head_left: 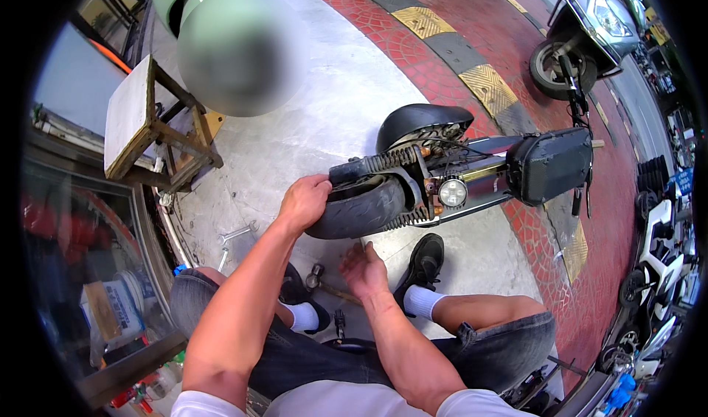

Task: The person walks through a cluttered workshop, retrieves a hammer, and sits on the floor to work on a scooter wheel. They use the hammer and a wrench to remove the wheel from the scooter, then reattach it and tighten the bolts.

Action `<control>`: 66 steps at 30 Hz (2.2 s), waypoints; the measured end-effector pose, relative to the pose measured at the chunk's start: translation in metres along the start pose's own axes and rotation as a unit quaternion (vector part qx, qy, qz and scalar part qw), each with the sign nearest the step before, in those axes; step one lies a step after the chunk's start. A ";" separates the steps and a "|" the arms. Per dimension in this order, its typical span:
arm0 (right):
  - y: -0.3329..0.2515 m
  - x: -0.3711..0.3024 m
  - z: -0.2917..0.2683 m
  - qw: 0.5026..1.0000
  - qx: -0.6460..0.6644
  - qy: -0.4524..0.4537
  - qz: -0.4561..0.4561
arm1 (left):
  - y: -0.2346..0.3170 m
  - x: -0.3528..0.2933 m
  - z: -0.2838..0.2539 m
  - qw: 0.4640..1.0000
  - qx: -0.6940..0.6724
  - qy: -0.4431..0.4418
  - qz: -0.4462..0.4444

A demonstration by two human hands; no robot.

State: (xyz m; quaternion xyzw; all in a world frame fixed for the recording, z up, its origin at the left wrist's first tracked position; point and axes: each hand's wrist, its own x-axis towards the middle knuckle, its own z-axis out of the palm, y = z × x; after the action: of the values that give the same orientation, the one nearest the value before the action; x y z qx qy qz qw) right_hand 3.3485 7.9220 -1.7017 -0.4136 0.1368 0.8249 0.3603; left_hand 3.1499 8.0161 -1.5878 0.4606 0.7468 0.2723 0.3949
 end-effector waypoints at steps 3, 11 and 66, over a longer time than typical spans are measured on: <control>-0.001 0.000 0.009 1.000 -0.013 0.025 0.010 | 0.002 -0.002 -0.001 1.000 -0.008 -0.016 -0.024; -0.006 -0.007 0.039 0.999 -0.018 0.012 0.026 | -0.008 -0.007 0.001 0.999 0.035 0.024 0.026; -0.021 0.003 0.028 0.988 -0.119 0.004 -0.099 | -0.152 0.050 0.044 0.960 -0.029 0.096 -0.260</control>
State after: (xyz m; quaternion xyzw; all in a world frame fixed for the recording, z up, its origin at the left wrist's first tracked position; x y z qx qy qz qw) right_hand 3.3453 7.9530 -1.6850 -0.4683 -0.0029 0.7940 0.3875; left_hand 3.1019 7.9982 -1.7454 0.2108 0.8671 0.2245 0.3915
